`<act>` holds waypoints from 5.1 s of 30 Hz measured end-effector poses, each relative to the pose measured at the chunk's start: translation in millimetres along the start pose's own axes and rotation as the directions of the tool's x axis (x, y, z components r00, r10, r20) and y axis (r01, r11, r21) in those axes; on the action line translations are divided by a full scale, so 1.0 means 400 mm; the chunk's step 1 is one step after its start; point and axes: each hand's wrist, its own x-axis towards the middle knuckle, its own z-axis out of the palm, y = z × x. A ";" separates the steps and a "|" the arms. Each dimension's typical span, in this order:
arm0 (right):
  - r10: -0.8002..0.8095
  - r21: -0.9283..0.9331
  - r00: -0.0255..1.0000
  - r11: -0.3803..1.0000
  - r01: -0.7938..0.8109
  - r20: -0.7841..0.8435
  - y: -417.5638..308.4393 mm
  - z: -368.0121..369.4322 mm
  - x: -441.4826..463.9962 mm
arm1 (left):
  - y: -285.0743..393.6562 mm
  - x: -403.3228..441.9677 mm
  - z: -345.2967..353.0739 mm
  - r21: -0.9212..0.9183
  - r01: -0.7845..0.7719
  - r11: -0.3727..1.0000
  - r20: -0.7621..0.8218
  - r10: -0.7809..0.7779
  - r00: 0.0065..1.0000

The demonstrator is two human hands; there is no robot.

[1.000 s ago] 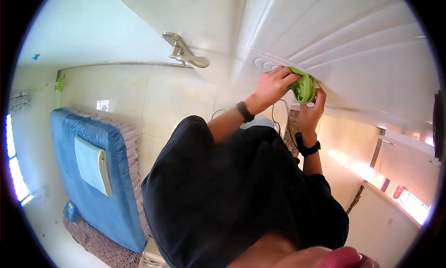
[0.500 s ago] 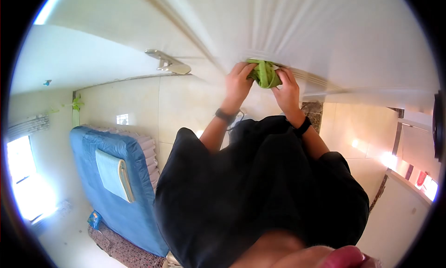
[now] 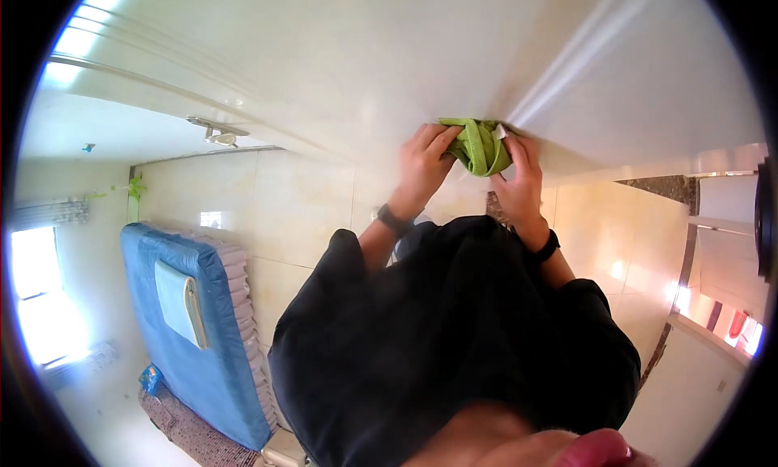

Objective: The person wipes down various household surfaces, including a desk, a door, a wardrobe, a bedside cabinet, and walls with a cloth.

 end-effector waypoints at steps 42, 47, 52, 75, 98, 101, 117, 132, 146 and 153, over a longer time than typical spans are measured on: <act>-0.264 -0.220 0.849 0.959 0.179 -0.458 0.114 -0.410 0.017 | 0.445 0.201 0.263 -0.132 -0.257 0.957 -0.049 0.253 0.966; -0.178 -0.003 0.872 0.980 0.198 -0.457 0.247 -0.414 -0.026 | 0.435 0.135 0.365 -0.082 -0.252 0.964 -0.028 0.251 0.968; 0.152 0.457 0.987 0.882 -0.115 -0.045 0.401 -0.467 -0.054 | 0.450 0.080 0.454 0.086 -0.299 0.950 0.007 0.300 0.954; -0.183 0.291 0.938 0.952 0.094 0.293 0.355 -0.589 0.096 | 0.589 0.051 0.473 0.259 0.241 0.935 -0.294 -0.161 0.942; -0.026 0.299 0.936 0.944 0.138 -0.350 0.536 -0.865 0.045 | 0.768 0.233 0.777 0.023 -0.084 0.996 -0.166 0.087 0.982; -0.018 0.106 0.952 0.993 0.053 -0.306 0.590 -0.891 0.003 | 0.765 0.206 0.837 0.049 -0.119 0.992 -0.073 0.122 0.990; -0.060 0.177 0.991 0.981 0.080 -0.117 0.427 -0.809 0.100 | 0.671 0.182 0.710 0.130 0.031 0.991 -0.226 -0.001 0.974; 0.160 -0.036 0.987 0.987 -0.160 -0.003 0.606 -0.688 -0.081 | 0.548 0.035 0.793 0.145 0.173 0.974 0.174 -0.197 0.965; 0.198 0.410 0.980 0.896 -0.173 -0.018 0.588 -0.825 -0.013 | 0.647 0.127 0.811 -0.115 0.071 0.991 0.065 -0.063 0.996; -0.167 0.204 0.984 0.963 0.177 -0.066 0.624 -1.016 0.092 | 0.768 0.201 0.889 -0.158 0.043 0.987 -0.004 -0.045 0.999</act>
